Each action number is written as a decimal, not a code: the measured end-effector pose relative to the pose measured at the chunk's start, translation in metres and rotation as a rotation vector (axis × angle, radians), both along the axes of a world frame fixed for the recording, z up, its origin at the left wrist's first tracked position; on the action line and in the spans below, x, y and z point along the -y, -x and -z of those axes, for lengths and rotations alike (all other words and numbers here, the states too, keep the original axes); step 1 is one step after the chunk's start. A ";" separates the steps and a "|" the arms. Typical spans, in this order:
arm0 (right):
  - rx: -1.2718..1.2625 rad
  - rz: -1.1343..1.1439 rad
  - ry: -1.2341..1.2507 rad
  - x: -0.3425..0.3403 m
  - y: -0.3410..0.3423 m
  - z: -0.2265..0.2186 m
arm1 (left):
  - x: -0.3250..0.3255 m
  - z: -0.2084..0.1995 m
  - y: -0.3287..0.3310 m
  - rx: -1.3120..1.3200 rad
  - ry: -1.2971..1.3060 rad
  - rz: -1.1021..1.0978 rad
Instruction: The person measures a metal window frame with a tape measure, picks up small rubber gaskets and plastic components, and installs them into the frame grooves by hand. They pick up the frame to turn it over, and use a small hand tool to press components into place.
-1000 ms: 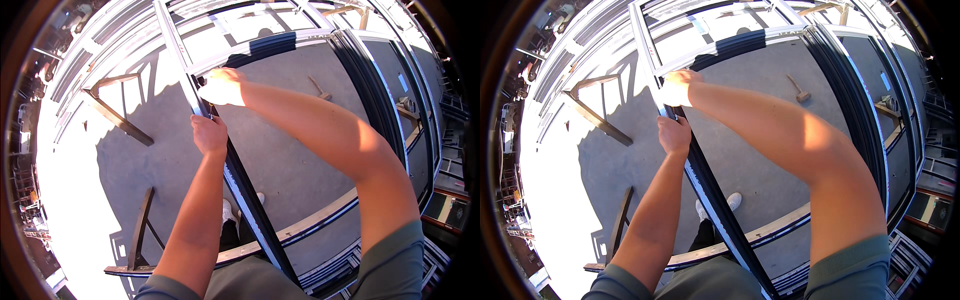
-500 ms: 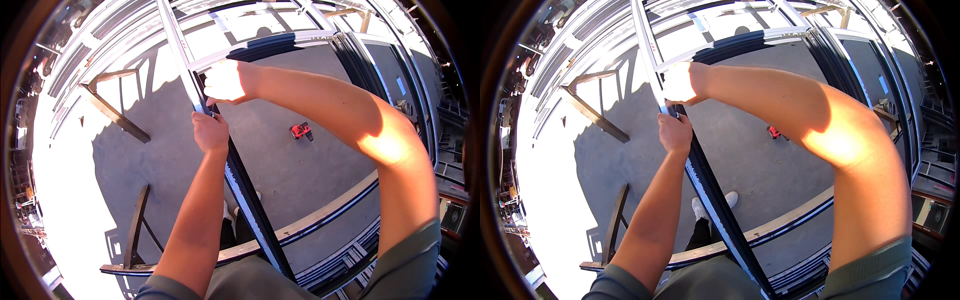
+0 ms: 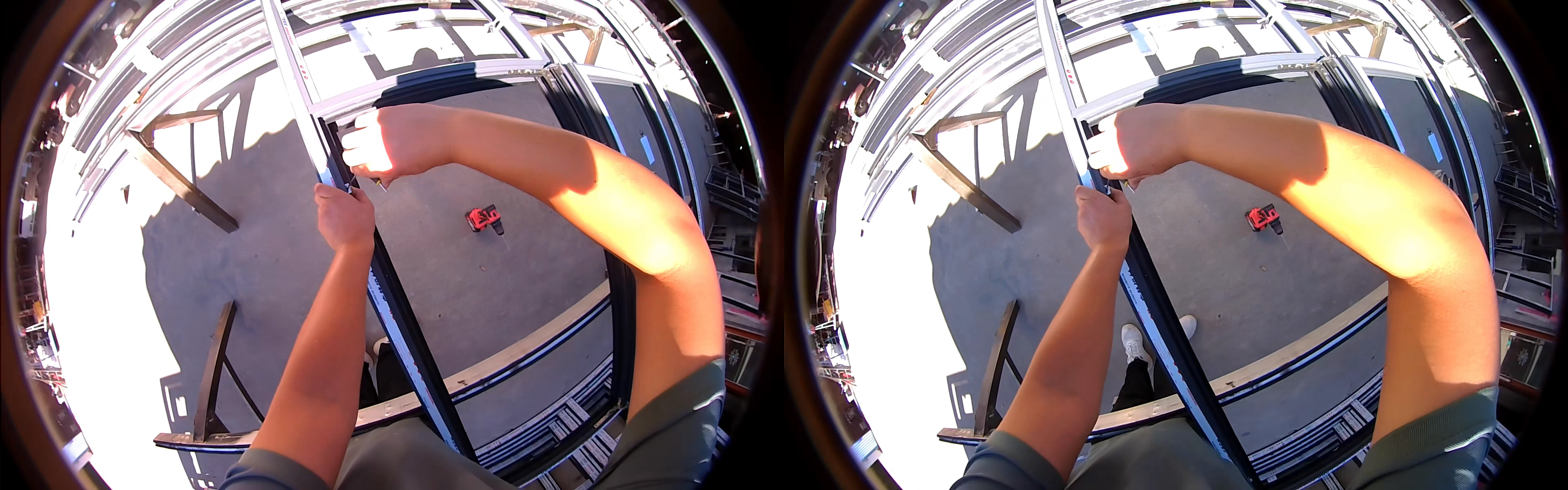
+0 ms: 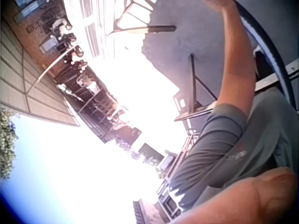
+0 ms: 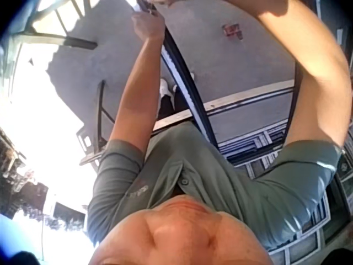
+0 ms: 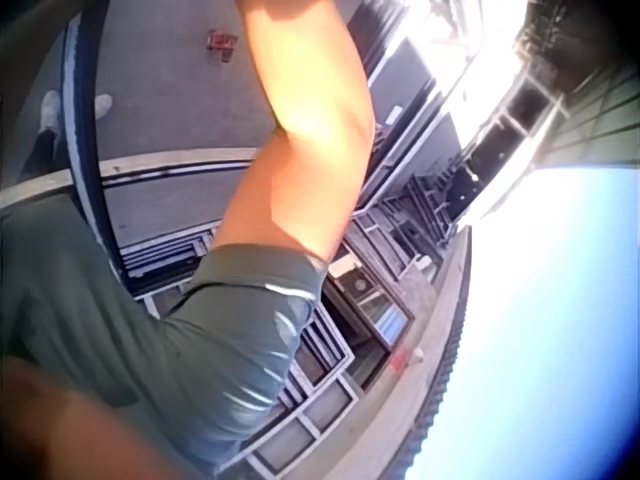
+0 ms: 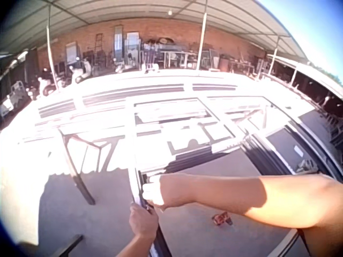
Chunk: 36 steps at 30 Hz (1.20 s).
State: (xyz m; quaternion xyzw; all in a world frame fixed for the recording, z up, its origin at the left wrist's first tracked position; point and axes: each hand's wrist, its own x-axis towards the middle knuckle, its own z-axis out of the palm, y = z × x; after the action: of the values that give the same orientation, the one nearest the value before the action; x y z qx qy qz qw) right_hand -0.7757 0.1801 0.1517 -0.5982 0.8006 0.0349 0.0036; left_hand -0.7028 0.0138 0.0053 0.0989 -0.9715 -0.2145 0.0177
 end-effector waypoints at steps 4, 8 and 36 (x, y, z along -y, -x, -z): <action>-0.077 0.109 0.329 0.021 0.003 0.019 | 0.002 0.006 -0.002 -0.065 -0.006 0.047; 0.146 0.814 0.344 0.047 -0.004 0.039 | 0.000 -0.003 -0.001 -0.019 -0.070 0.019; 0.479 1.206 0.205 0.064 -0.015 0.007 | 0.004 -0.001 0.002 0.053 -0.050 -0.012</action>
State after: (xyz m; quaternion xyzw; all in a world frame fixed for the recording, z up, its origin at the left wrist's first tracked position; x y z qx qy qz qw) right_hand -0.7607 0.1162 0.1449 -0.0328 0.9718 -0.1838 0.1439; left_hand -0.7052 0.0096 0.0064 0.1109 -0.9654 -0.2358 -0.0091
